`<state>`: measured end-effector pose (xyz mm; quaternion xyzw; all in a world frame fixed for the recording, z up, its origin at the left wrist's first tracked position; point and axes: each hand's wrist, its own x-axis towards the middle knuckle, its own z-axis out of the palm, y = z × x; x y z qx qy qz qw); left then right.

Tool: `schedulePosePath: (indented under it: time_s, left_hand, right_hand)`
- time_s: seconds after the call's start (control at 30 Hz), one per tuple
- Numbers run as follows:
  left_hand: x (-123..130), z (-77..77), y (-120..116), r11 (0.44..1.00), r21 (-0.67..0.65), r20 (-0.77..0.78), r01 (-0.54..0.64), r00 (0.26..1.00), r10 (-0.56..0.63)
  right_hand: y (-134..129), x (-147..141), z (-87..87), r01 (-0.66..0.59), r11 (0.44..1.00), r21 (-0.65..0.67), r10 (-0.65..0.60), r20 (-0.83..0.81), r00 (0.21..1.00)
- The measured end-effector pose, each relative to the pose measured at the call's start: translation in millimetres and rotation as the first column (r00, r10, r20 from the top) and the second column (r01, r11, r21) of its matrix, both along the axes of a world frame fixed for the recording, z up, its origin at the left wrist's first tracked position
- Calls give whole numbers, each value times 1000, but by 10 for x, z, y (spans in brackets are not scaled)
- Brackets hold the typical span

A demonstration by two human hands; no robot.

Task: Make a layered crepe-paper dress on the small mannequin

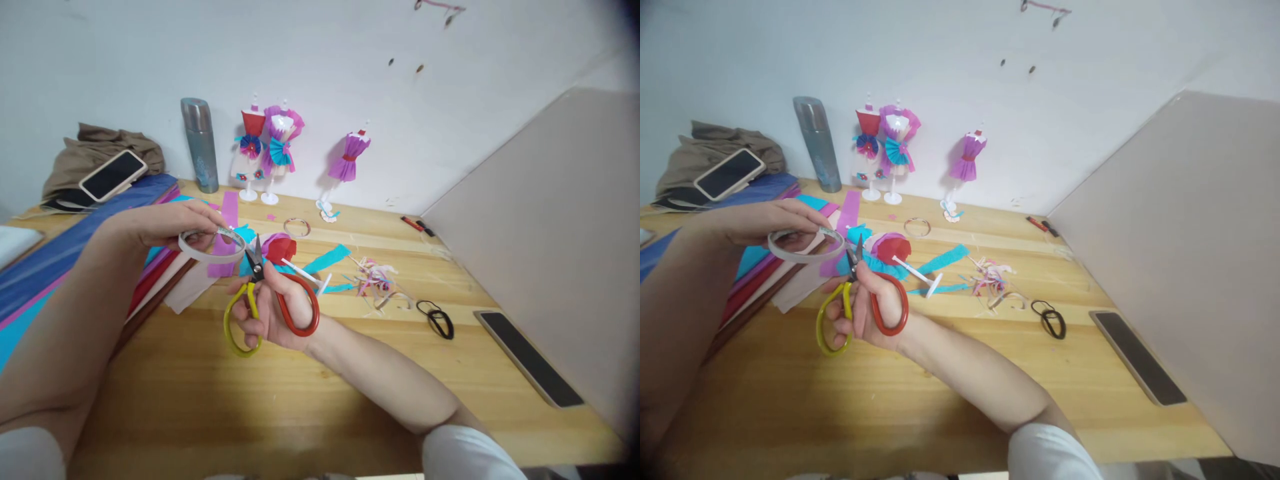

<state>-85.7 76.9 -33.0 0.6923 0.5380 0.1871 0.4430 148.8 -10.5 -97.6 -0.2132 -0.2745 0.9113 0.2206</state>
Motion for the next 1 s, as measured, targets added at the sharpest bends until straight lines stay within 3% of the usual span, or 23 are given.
schedulePosePath:
  time_s: [0.07,0.13,0.63,0.83,1.0]
  left_hand:
    - [19,16,-10,987,-158,23,29,999,-26]
    - [37,31,-23,974,-224,49,38,998,-28]
    - [47,71,-62,969,-235,9,79,997,-79]
    - [112,121,-89,975,-215,19,57,998,-55]
    - [76,227,-126,988,-155,-69,16,997,-27]
  right_hand:
    - [-9,-8,19,4,1000,-17,-4,12,1000]
    - [-15,-14,35,3,999,-33,-3,17,1000]
    - [-22,-27,29,-5,981,-192,-5,-49,999]
    - [-44,-7,3,26,987,-161,-29,-16,999]
    - [-52,6,-2,39,991,-127,-40,-5,999]
